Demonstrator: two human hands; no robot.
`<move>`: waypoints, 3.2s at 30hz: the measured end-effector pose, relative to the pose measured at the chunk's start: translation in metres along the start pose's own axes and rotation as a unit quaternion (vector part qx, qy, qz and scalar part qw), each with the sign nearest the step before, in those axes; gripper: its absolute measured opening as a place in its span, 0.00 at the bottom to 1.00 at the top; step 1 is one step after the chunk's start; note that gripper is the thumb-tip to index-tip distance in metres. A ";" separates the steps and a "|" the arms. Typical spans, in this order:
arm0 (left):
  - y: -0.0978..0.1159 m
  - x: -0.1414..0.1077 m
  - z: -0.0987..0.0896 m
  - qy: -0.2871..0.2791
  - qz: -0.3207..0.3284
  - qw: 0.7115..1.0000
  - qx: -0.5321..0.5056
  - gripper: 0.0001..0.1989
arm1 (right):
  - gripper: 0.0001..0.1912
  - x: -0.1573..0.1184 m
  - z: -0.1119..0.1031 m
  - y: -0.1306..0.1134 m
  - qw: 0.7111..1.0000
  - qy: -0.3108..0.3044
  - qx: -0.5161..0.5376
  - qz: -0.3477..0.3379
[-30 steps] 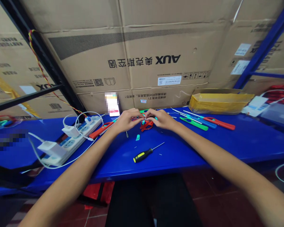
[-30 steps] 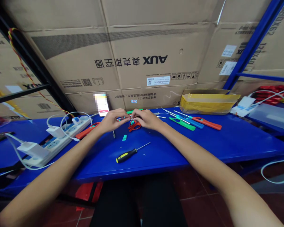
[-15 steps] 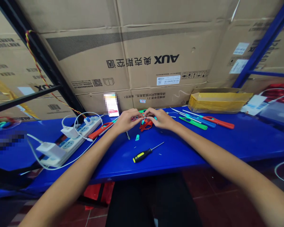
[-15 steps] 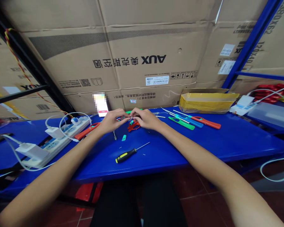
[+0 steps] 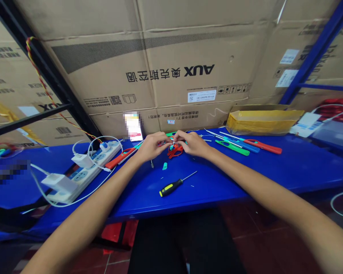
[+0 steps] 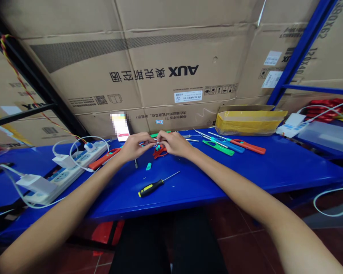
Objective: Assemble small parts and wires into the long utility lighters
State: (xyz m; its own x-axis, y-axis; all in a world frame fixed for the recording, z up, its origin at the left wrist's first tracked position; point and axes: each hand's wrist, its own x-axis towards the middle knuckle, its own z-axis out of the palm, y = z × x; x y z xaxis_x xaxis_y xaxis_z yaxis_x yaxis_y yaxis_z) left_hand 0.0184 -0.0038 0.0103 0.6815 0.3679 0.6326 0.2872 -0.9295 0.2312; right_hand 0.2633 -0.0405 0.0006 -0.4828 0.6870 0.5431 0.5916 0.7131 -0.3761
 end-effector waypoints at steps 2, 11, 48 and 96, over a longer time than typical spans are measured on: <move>0.001 0.000 0.000 -0.001 -0.002 1.000 0.000 0.08 | 0.11 0.000 0.001 -0.002 1.000 -0.001 -0.019 0.004; 0.001 -0.001 0.005 0.010 -0.009 1.000 0.014 0.08 | 0.12 0.000 0.006 0.000 1.000 0.006 -0.007 0.011; 0.003 0.002 0.000 0.022 -0.084 0.996 -0.034 0.08 | 0.15 0.003 0.004 0.006 0.997 0.018 0.058 0.042; 0.002 0.000 0.006 0.005 -0.069 0.998 -0.011 0.06 | 0.24 0.002 0.008 0.010 1.000 -0.012 -0.001 0.009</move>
State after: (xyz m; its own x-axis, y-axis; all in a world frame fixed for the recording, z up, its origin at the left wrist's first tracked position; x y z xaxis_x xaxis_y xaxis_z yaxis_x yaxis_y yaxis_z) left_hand 0.0230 -0.0056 0.0069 0.6295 0.4914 0.6019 0.3622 -0.8709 0.3321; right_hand 0.2629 -0.0312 -0.0085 -0.4884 0.7024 0.5178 0.6007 0.7010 -0.3843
